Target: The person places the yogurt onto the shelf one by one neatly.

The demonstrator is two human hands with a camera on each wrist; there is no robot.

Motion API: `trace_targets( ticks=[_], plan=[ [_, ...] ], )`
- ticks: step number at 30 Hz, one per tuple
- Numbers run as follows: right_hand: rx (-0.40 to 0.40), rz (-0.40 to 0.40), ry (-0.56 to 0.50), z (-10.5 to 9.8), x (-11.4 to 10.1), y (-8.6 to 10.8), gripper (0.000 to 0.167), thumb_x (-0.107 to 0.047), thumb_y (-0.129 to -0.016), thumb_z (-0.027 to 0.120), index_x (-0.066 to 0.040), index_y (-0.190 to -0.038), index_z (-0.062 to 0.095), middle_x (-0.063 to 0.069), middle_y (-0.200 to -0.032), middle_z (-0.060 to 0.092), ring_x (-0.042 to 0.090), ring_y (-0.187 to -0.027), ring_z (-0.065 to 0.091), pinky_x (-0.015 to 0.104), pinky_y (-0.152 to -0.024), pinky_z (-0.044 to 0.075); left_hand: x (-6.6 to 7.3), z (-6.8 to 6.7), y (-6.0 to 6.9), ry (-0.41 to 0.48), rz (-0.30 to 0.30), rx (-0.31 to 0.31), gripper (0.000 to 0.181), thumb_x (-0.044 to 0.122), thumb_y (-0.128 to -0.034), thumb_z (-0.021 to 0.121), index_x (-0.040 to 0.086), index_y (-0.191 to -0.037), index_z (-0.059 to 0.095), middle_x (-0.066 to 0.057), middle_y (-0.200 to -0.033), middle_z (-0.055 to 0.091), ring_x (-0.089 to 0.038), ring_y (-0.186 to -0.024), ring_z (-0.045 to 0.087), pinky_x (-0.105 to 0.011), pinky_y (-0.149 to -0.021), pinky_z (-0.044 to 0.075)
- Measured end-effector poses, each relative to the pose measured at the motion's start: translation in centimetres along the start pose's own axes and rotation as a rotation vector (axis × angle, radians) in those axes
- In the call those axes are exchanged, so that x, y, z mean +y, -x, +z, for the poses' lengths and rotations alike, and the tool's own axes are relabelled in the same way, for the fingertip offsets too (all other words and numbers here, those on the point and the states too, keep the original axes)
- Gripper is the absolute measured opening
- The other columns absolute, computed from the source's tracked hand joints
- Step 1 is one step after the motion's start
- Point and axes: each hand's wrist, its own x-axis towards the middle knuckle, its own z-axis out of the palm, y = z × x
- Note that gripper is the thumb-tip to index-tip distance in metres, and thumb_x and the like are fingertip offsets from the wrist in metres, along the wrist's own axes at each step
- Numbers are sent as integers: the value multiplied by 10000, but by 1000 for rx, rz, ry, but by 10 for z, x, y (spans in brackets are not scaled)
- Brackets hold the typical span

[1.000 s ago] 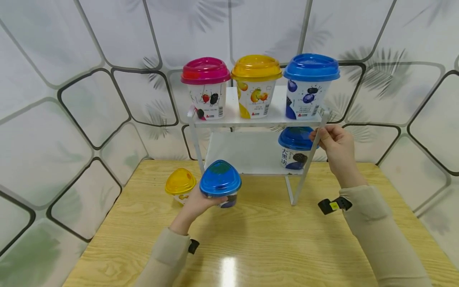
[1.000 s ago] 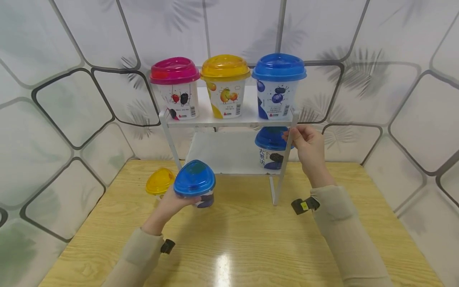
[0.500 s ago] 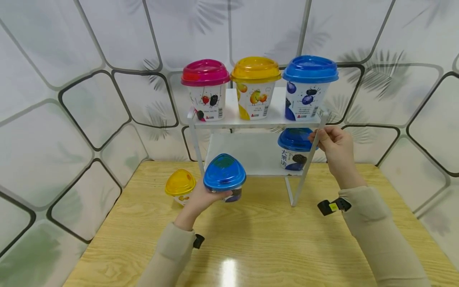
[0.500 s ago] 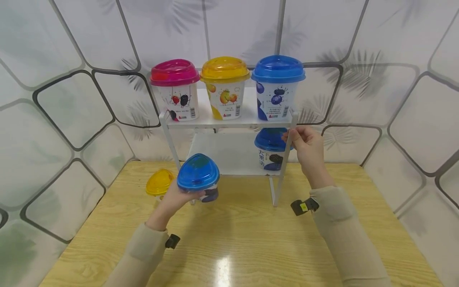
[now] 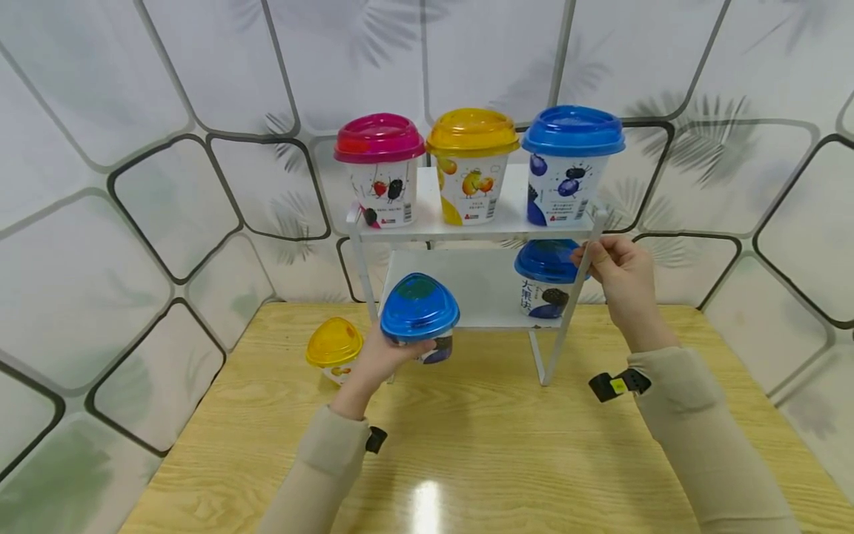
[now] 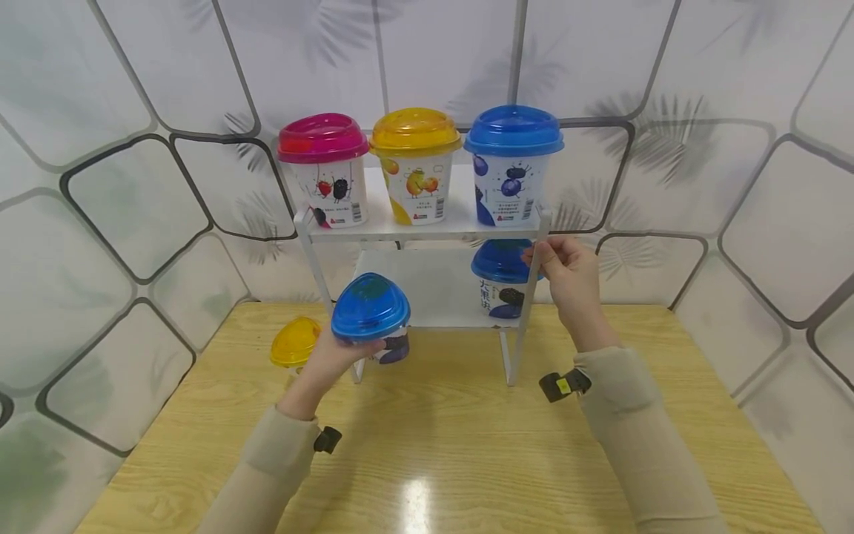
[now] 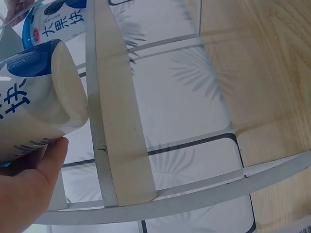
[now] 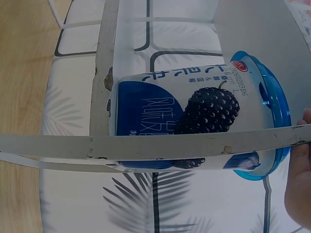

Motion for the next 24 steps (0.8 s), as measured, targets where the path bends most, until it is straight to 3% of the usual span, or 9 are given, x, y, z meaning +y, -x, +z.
trace_targets(
  ticks=[18,24],
  plan=[
    [-18,-20,23,-2,1,-1,169,-122,-854,536,41,-863,581,51,-766,622,125,-730,622,195,-730,485,0,3,-18,-33,-8,65,703,-73,-738,641,11,-1330,270,-192,-1283,387,-314,-1148,378,-469,-968,303],
    [-23,-29,4,-2,1,-1,152,-114,-854,533,29,-853,585,56,-773,619,126,-727,622,198,-733,484,2,3,-22,-51,-56,82,698,-28,-757,652,31,-1335,265,-177,-1292,381,-304,-1151,374,-464,-973,299]
  ],
)
